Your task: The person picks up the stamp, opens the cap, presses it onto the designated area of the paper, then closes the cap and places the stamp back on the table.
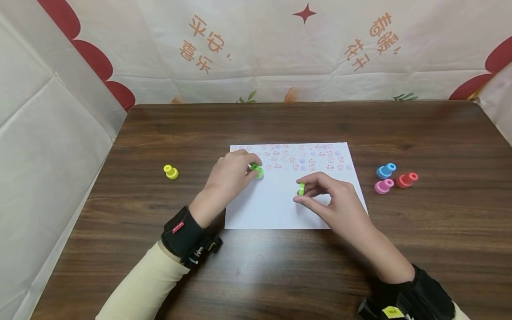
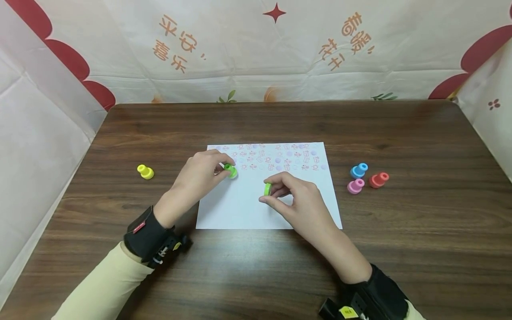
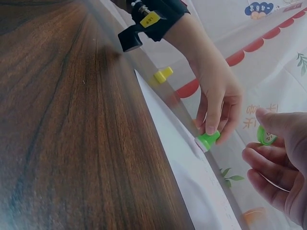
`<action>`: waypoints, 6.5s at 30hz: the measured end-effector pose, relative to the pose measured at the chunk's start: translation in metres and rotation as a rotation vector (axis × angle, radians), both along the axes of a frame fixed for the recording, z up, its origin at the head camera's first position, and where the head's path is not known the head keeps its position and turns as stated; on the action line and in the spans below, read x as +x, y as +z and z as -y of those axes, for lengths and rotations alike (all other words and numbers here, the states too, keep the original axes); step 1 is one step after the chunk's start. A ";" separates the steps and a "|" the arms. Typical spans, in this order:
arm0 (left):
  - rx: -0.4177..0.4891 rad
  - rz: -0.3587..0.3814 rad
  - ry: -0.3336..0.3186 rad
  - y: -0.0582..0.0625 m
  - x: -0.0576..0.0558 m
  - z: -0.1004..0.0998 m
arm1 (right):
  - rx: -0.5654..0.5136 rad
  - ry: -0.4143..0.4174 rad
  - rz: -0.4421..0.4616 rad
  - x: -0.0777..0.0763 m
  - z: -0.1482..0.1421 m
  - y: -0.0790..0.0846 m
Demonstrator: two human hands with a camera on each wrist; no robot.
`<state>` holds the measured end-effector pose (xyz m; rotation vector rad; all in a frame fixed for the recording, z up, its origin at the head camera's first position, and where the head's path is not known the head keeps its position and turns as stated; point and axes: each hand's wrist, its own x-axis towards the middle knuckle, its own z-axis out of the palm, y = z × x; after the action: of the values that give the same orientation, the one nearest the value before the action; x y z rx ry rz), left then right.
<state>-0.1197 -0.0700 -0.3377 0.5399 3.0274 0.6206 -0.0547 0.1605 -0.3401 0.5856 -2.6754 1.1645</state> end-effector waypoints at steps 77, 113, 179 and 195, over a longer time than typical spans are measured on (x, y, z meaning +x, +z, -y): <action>-0.298 0.052 -0.106 0.011 -0.016 -0.024 | 0.007 0.011 -0.002 0.001 0.003 0.003; -0.300 0.075 -0.091 0.010 -0.014 -0.020 | 0.014 0.019 0.017 0.007 0.004 0.004; 0.918 0.370 -0.130 0.004 0.066 -0.005 | -0.040 0.138 -0.028 0.008 0.022 0.001; 0.854 0.357 -0.148 0.000 0.073 -0.008 | -0.061 0.174 -0.010 0.013 0.019 -0.006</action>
<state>-0.0471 -0.0624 -0.3377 0.5563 2.2524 1.7710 -0.0414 0.1419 -0.3460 0.8248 -2.6134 1.2773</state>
